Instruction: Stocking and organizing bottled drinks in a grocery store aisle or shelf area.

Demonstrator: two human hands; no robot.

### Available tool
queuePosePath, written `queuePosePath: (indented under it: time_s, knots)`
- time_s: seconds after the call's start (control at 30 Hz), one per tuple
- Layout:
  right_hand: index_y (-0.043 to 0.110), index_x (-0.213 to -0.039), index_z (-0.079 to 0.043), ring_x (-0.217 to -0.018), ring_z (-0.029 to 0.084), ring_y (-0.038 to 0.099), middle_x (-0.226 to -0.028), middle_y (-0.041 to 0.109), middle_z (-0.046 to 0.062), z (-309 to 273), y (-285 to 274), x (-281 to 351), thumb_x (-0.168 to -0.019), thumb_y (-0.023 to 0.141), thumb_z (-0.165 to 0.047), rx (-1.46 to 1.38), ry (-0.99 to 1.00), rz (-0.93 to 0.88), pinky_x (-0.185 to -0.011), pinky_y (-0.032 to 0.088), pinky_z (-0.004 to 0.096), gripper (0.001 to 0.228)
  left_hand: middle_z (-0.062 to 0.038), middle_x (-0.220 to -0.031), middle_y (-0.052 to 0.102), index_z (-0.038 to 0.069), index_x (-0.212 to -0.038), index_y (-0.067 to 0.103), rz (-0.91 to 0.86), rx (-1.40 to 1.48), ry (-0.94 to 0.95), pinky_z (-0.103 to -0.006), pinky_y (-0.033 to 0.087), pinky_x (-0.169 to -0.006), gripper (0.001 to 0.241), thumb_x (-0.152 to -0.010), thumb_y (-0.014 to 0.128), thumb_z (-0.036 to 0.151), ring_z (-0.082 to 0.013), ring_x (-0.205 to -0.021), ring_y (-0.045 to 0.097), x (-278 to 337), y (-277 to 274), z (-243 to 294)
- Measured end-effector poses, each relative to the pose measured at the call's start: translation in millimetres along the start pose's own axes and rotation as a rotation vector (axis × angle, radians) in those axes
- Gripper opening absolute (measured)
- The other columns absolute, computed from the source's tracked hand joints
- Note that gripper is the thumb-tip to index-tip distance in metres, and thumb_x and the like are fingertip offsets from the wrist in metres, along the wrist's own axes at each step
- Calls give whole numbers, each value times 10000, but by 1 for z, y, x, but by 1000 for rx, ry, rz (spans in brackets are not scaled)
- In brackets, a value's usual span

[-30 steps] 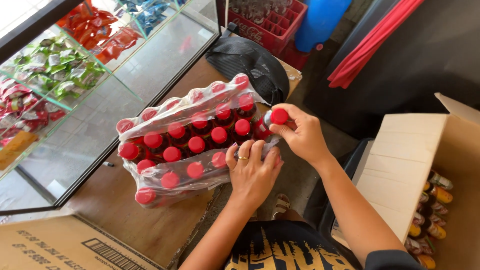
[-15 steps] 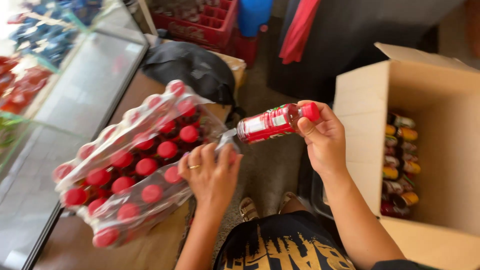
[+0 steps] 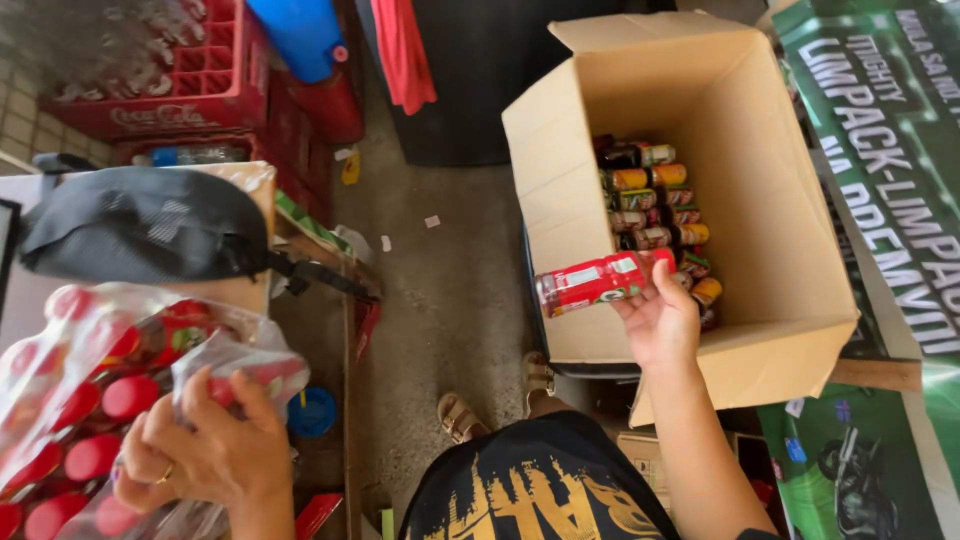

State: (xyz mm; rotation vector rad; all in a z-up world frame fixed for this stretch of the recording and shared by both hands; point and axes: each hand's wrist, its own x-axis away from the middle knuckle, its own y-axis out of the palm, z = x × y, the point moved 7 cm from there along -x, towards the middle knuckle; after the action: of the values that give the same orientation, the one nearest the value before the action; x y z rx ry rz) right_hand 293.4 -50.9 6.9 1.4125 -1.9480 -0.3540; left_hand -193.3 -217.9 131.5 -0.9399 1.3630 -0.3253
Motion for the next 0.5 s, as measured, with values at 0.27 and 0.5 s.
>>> queuePosePath:
  time_s: [0.27,0.5]
  knots:
    - [641,-1154,-165,-1040,267,655,-1112,720,59,-37,-126,-37,-1025,595,-477,-233,-29,297,-901,513,461,340,-127,-1117,599,88,-1141,664,322,-186,37,-585,411,-993,267,-1129,463,264,-368,-1133,558,-12,-7,27]
    - [587,-1198,-38,-954,345,645,-1048,689,178,-22,-206,-87,-1076,440,-548,-360,74,267,-893,550,521,544,-200,-1110,541,-25,-1159,586,200,-93,101,-556,473,-1008,267,-1105,363,113,-392,-1134,563,-14,6,20]
